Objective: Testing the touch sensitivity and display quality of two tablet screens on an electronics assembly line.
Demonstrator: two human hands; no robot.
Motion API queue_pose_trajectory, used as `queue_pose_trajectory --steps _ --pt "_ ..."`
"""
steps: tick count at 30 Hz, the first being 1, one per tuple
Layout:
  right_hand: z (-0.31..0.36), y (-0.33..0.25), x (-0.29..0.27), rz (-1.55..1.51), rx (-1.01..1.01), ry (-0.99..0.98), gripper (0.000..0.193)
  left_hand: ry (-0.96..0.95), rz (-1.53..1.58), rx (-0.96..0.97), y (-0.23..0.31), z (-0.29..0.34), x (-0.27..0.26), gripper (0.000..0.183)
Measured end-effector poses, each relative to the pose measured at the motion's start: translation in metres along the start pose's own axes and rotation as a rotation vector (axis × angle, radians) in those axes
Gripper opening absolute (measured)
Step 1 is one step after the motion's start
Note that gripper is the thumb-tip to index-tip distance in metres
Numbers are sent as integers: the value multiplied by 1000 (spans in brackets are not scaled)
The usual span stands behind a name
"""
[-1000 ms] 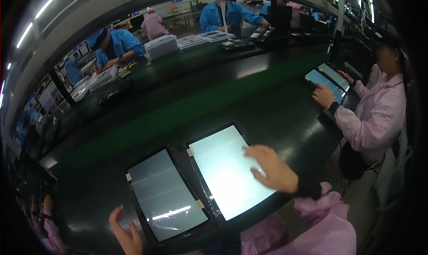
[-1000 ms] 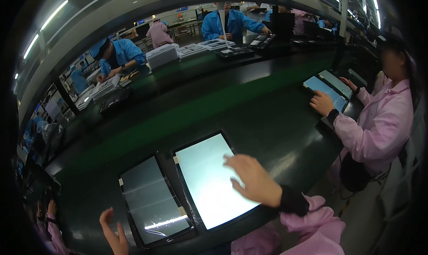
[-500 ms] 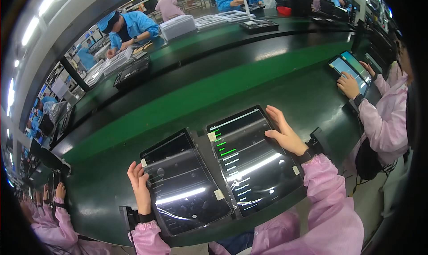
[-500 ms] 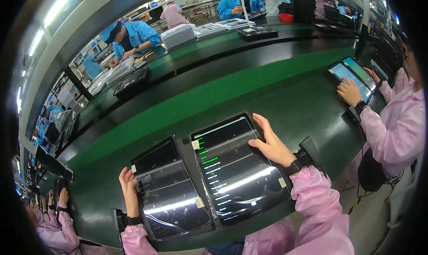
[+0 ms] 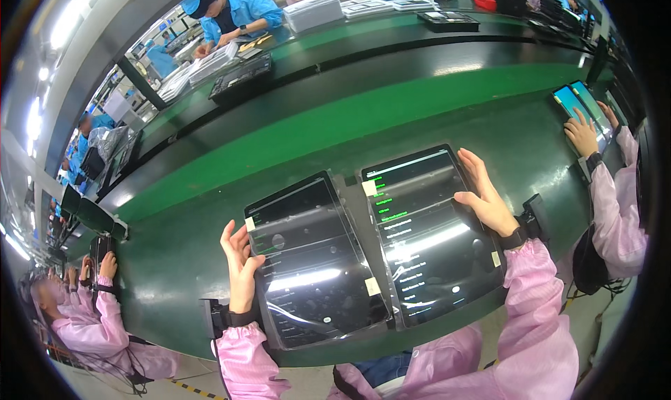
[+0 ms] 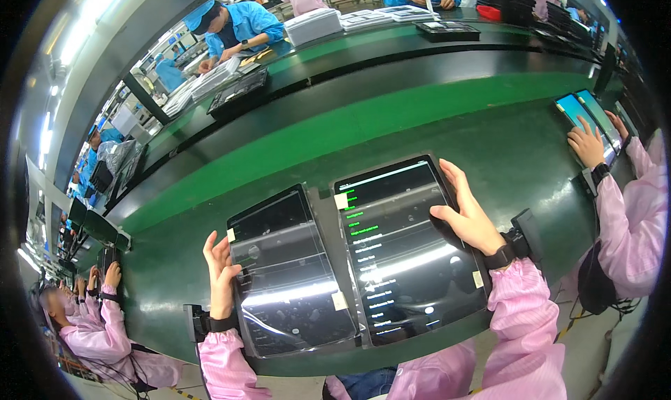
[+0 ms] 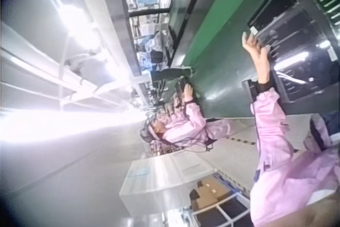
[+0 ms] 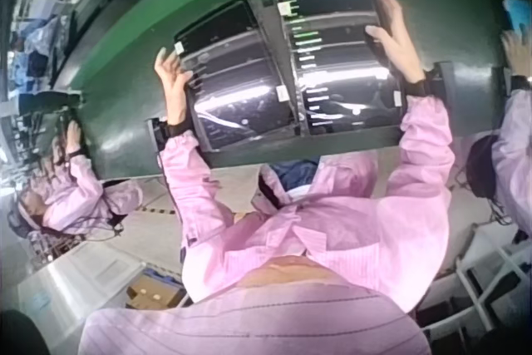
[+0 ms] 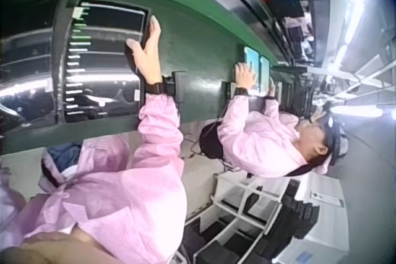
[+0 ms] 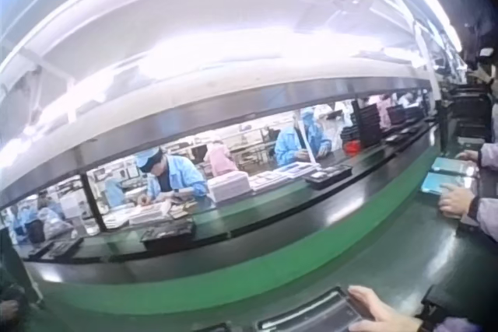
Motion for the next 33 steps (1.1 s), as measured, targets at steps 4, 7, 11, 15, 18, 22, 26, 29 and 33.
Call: queue_pose_trajectory --steps 4,7,11,15,18,22,26,29,33 --pt "-2 4 2 99 -107 0 83 13 -80 35 4 2 3 88" --pt "-5 5 2 86 -77 2 78 13 -36 59 -5 -3 -5 79" --pt "-5 7 -2 51 -30 44 71 70 -32 13 -11 -7 -1 70" --pt "-3 12 -2 -160 -2 51 63 66 8 55 -9 -4 3 61" --pt "-1 9 -2 -157 -1 55 62 16 84 51 -17 -4 -1 62" --pt "-4 23 -1 -145 -50 56 61 -55 167 65 -29 -11 4 68" --pt "-7 20 0 -70 -84 75 61 -114 115 69 -21 -16 8 70" --pt "-7 14 0 -31 -55 88 61 -147 96 63 -13 -17 18 69" --pt "-6 8 2 22 -70 93 61 -145 72 67 -13 -17 16 68"
Point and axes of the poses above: each hand's wrist, its own z-axis away from the middle knuckle, its own x-axis out of the palm, y = z × x, the point moved 4 cm from there along -z, towards the middle knuckle, and after that the axes turned 14 degrees about y, right-handed, at the moved point
